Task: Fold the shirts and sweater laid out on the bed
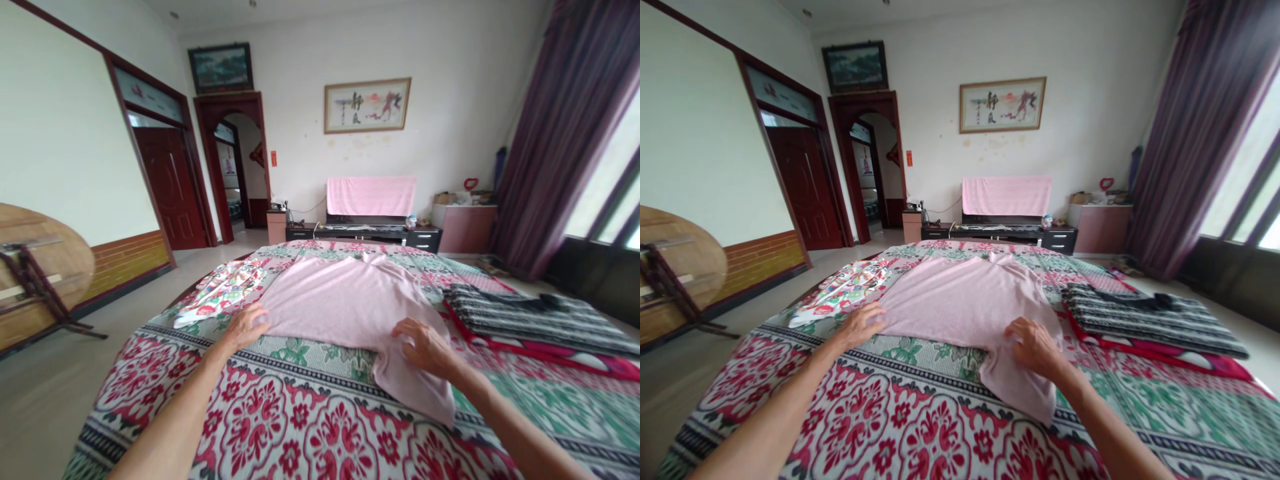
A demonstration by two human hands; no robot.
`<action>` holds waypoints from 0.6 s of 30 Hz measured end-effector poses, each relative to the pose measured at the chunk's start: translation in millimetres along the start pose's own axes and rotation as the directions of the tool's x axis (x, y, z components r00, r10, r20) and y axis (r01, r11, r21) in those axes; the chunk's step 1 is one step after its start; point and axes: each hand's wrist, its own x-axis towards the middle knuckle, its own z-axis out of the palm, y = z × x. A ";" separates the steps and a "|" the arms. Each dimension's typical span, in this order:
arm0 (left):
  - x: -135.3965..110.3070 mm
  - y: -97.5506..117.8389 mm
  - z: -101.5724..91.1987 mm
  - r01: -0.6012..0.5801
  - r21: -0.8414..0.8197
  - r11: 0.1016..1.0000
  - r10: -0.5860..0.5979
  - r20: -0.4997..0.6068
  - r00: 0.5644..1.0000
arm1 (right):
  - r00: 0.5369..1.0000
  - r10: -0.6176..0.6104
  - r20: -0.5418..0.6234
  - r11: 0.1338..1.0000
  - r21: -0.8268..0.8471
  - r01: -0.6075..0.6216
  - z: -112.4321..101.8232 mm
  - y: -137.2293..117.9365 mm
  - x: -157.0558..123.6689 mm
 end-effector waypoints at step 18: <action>-11.5 111.7 38.9 -0.493 -0.074 0.867 0.493 -0.026 0.870 | 0.682 0.731 0.013 0.664 -0.244 -0.707 -30.8 45.5 -15.6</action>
